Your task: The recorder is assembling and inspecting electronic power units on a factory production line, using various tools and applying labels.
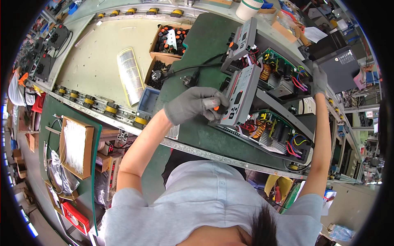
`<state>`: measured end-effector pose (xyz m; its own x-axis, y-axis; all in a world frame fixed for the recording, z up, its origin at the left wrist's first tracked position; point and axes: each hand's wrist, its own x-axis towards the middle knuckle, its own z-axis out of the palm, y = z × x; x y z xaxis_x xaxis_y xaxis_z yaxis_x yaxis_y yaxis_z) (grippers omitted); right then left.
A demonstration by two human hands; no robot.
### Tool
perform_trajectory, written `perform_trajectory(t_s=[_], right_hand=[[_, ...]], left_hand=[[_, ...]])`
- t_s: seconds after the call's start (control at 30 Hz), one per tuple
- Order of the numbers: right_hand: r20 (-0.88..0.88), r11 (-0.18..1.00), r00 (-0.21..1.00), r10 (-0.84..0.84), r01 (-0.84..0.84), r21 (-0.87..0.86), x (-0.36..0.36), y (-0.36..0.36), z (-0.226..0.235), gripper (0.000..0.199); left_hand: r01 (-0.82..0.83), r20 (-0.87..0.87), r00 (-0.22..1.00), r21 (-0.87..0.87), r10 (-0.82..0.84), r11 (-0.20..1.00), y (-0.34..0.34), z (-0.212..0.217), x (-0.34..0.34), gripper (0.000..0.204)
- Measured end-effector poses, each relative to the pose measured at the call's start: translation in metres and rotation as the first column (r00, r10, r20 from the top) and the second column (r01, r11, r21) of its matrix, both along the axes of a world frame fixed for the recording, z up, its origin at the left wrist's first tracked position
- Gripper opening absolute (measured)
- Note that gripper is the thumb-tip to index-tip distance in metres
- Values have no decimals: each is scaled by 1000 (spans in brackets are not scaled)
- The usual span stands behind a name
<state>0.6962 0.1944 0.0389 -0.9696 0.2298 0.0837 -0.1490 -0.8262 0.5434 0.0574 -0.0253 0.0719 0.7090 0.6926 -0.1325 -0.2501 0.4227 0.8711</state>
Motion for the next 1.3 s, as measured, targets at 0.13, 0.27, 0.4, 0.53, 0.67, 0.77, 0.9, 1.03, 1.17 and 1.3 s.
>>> perform_trajectory(t_s=[0.13, 0.27, 0.4, 0.53, 0.67, 0.77, 0.9, 1.03, 1.17, 1.3], right_hand=[[50, 999, 998, -28, 27, 34, 13, 4, 1, 55], [61, 999, 998, -17, 15, 33, 15, 6, -2, 54], [77, 999, 997, -16, 13, 33, 18, 2, 2, 53], [2, 999, 999, -38, 38, -24, 4, -10, 9, 52], [-792, 908, 608, -51, -303, -290, -54, -43, 24, 52], [-962, 772, -1, -273, -597, -218, -98, -58, 41, 52], [-454, 639, -637, -623, -749, 175, -154, -79, 60, 52], [-448, 651, -639, -625, -744, 153, -169, -89, 70, 53], [-421, 663, -668, -614, -726, 184, -165, -88, 68, 54], [-426, 651, -663, -615, -733, 200, -172, -91, 70, 55]], left_hand=[[95, 2, 995, 120, -96, 988, 7, -9, 3, 26], [106, 18, 994, 62, -108, 992, 8, -5, 4, 25], [90, 0, 996, 51, -90, 995, 11, -13, 5, 24], [93, 42, 995, -14, -93, 996, 9, -19, 7, 25], [-15, 38, 999, -111, 19, 994, -4, -18, 14, 39], [-70, 110, 990, -132, 84, 989, -10, -22, 14, 41], [-142, 78, 985, -129, 153, 981, -18, -18, 12, 42], [-84, 37, 996, -53, 86, 995, -11, -19, 10, 43], [-11, 106, 994, -124, 24, 992, -1, -24, 14, 44], [-37, 74, 996, -119, 46, 992, -7, -27, 15, 43]])
